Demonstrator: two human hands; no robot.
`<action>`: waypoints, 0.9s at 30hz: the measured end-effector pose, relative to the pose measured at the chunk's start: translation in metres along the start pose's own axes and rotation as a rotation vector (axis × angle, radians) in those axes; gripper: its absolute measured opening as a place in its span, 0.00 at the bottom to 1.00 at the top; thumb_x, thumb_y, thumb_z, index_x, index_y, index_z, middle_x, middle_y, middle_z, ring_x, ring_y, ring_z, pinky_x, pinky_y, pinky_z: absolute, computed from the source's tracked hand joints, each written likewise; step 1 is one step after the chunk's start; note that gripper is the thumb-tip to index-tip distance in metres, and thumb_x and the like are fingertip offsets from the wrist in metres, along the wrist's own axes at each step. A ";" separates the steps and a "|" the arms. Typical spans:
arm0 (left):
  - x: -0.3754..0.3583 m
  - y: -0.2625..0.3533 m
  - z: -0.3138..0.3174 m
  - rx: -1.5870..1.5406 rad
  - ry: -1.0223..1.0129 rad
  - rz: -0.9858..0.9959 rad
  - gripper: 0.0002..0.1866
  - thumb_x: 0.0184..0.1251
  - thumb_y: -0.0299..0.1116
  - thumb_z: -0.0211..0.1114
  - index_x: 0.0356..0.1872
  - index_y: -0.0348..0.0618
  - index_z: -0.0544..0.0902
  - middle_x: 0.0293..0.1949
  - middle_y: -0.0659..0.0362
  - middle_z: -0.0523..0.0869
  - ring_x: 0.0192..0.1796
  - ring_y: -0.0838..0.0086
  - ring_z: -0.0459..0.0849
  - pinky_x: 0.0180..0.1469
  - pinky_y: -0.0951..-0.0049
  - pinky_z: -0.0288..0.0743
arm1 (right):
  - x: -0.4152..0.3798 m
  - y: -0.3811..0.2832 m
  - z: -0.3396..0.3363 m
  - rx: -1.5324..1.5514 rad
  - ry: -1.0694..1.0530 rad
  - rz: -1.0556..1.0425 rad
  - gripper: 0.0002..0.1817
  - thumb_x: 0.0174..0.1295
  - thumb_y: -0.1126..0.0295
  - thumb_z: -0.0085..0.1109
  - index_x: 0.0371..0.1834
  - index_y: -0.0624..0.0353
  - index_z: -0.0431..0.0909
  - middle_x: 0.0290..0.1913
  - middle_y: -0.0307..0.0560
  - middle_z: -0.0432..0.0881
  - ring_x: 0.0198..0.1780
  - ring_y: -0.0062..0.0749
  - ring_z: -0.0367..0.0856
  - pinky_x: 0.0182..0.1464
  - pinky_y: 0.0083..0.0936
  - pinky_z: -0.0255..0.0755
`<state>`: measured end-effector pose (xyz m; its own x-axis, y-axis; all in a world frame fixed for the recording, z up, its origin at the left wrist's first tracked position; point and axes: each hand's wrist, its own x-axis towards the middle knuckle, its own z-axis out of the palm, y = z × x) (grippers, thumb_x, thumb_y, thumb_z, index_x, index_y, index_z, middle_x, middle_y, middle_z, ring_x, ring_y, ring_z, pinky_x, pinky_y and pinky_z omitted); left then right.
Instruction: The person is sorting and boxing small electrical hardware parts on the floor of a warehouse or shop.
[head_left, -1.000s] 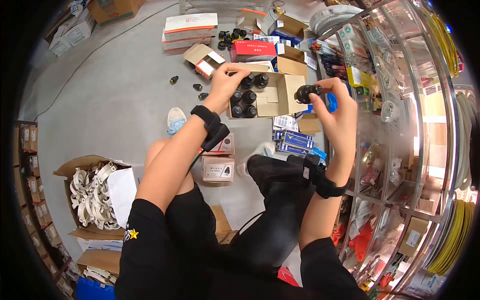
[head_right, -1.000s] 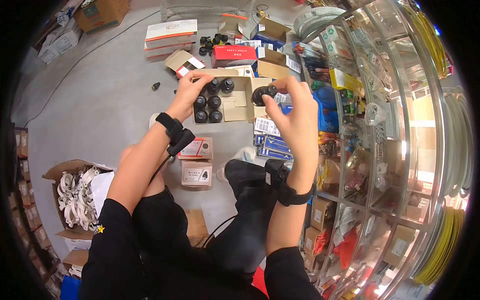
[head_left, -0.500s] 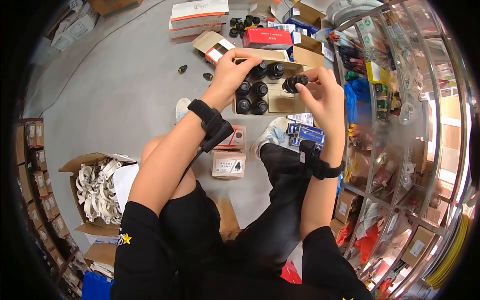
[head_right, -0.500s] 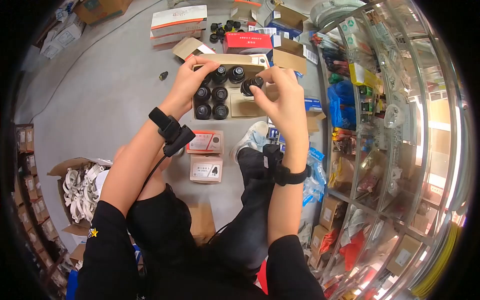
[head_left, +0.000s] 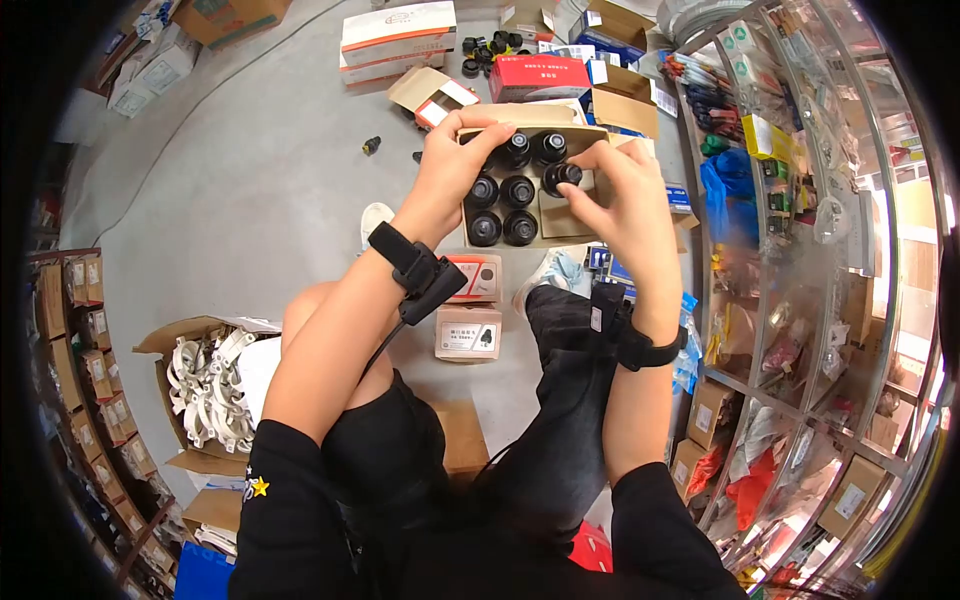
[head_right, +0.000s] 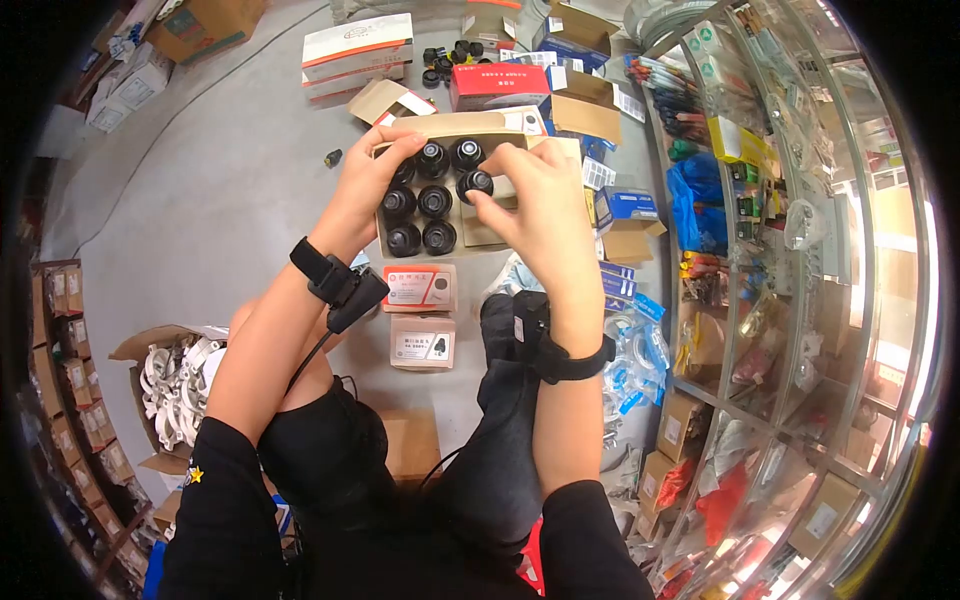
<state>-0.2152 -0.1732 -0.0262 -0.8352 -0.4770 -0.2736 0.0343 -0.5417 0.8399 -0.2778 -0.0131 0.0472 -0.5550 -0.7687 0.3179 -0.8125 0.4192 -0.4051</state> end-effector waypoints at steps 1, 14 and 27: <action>0.000 0.001 -0.001 0.002 0.003 0.002 0.13 0.52 0.30 0.68 0.35 0.39 0.74 0.35 0.58 0.79 0.35 0.79 0.77 0.36 0.81 0.72 | 0.001 -0.001 0.003 0.003 0.001 -0.002 0.13 0.41 0.71 0.66 0.32 0.60 0.75 0.30 0.44 0.75 0.37 0.37 0.70 0.42 0.29 0.64; -0.001 0.006 0.000 -0.031 0.065 0.004 0.13 0.53 0.29 0.67 0.35 0.39 0.72 0.34 0.57 0.79 0.34 0.78 0.78 0.34 0.80 0.74 | 0.006 -0.001 0.016 -0.057 0.038 -0.001 0.12 0.41 0.69 0.66 0.27 0.58 0.74 0.28 0.40 0.77 0.36 0.37 0.69 0.41 0.30 0.60; -0.001 0.010 -0.002 -0.051 0.099 0.011 0.10 0.54 0.29 0.66 0.33 0.39 0.73 0.34 0.57 0.78 0.33 0.78 0.78 0.33 0.80 0.73 | 0.006 -0.002 0.016 -0.088 0.082 0.003 0.13 0.41 0.67 0.67 0.32 0.53 0.77 0.33 0.38 0.74 0.42 0.38 0.68 0.47 0.35 0.55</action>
<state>-0.2133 -0.1797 -0.0183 -0.7767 -0.5475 -0.3114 0.0729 -0.5692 0.8190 -0.2767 -0.0268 0.0363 -0.5669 -0.7272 0.3871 -0.8216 0.4647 -0.3301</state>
